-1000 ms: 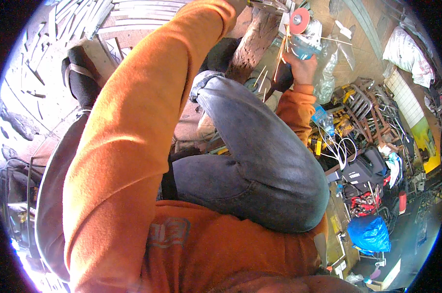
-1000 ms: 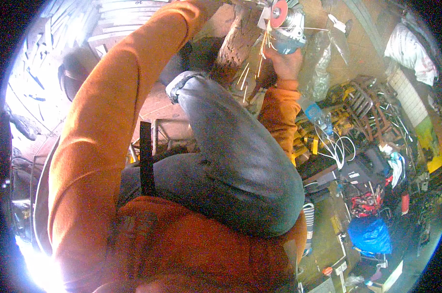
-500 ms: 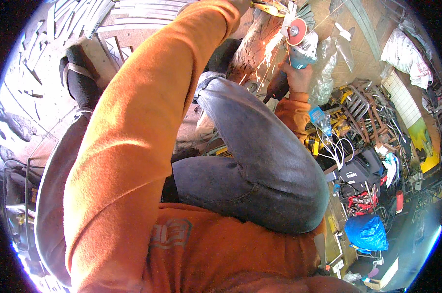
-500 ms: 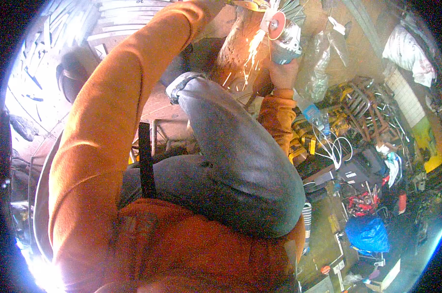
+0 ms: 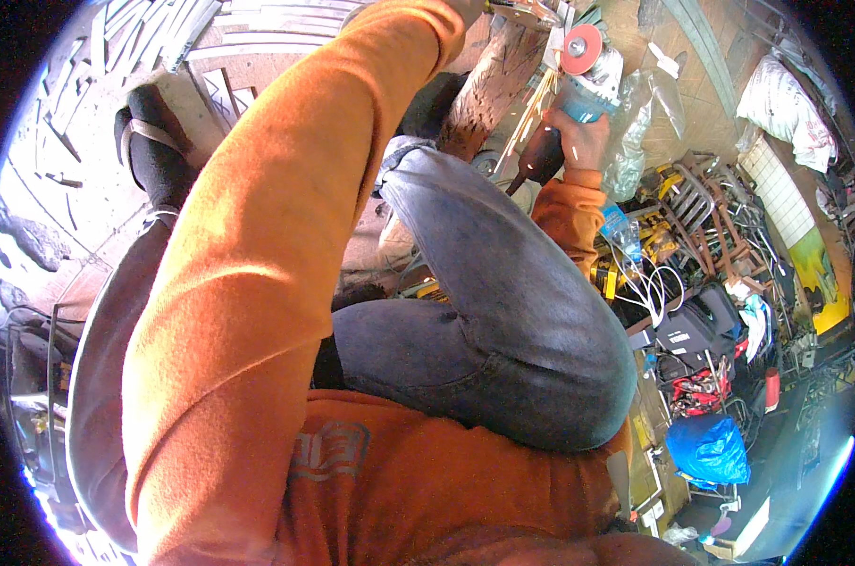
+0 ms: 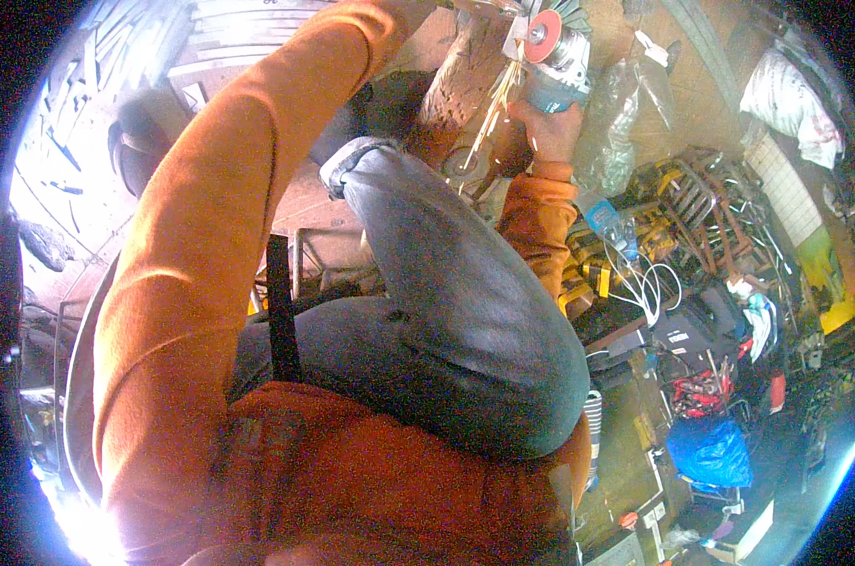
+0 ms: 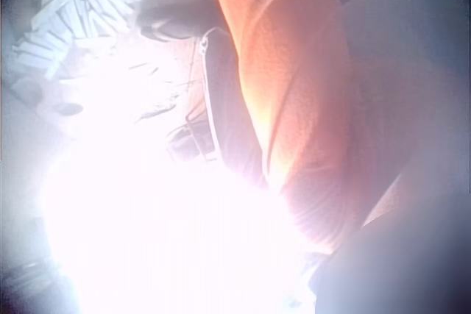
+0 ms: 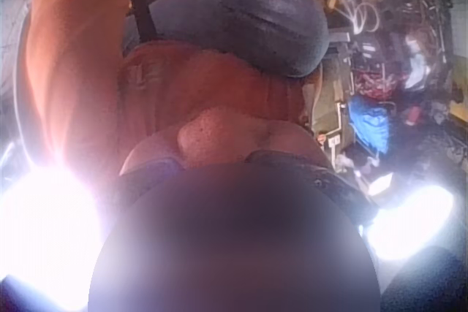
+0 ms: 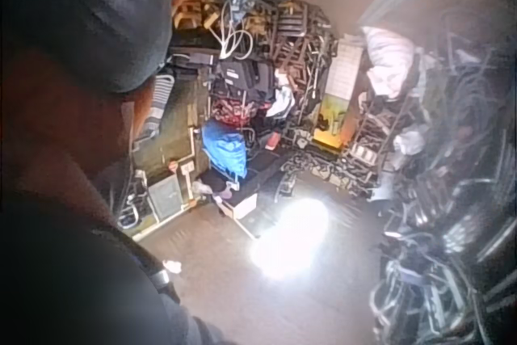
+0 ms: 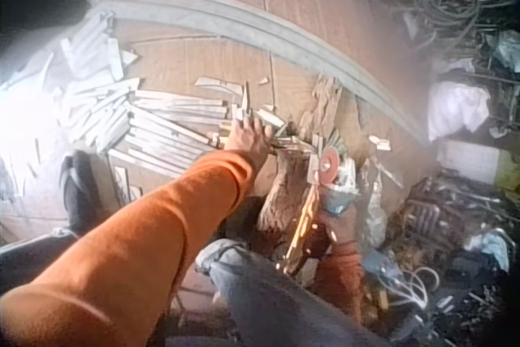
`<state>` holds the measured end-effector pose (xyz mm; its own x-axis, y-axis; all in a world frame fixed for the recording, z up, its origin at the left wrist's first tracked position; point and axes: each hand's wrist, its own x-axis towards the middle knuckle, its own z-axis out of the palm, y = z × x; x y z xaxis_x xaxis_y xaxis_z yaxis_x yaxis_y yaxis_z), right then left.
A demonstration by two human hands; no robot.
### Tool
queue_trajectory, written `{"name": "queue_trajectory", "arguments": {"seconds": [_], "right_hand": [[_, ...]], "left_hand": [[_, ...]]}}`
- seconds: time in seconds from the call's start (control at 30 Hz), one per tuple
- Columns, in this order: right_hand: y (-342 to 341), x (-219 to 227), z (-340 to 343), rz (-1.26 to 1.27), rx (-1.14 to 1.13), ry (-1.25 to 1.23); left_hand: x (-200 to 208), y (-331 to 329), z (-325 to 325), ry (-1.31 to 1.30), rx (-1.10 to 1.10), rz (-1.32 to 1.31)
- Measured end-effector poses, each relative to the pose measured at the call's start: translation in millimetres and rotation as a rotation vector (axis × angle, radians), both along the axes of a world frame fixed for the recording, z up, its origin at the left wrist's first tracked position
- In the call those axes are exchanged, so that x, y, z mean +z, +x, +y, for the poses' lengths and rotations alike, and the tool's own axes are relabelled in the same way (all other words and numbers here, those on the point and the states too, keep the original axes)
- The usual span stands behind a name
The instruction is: The person sits on the floor and uses pliers to hold a metal strip while cutting it with an angle grinder. They repeat this process multiple times, creating small metal pieces that accumulate on the floor.
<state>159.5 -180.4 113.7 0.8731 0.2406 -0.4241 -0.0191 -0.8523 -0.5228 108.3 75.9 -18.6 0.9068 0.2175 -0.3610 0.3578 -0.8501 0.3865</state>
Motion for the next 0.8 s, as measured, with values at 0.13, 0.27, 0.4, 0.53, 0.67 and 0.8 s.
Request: {"name": "queue_trajectory", "arguments": {"seconds": [0.13, 0.27, 0.4, 0.53, 0.67, 0.8], "right_hand": [[0.8, -5.4, -3.3, 0.054, -0.081, 0.214], [-1.0, -11.7, -17.9, -0.003, -0.012, 0.111], [-7.5, -14.2, -19.5, -0.064, -0.04, 0.03], [0.7, -2.8, -10.9, 0.088, -0.024, -0.006], [11.4, -5.2, 0.4, -0.005, 0.012, 0.086], [13.0, -7.0, 4.2, -0.027, 0.051, 0.243]], "left_hand": [[2.0, 1.4, -1.2, 0.121, -0.034, 0.005], [-1.9, 2.2, -2.6, 0.128, -0.029, -0.013], [-6.8, 5.4, -3.7, 0.041, 0.01, 0.004], [-3.5, 5.4, -4.4, 0.124, -0.038, -0.002], [5.8, 4.2, -1.5, 0.139, -0.049, 0.015], [9.9, 4.6, 1.3, 0.03, -0.054, 0.046]]}}
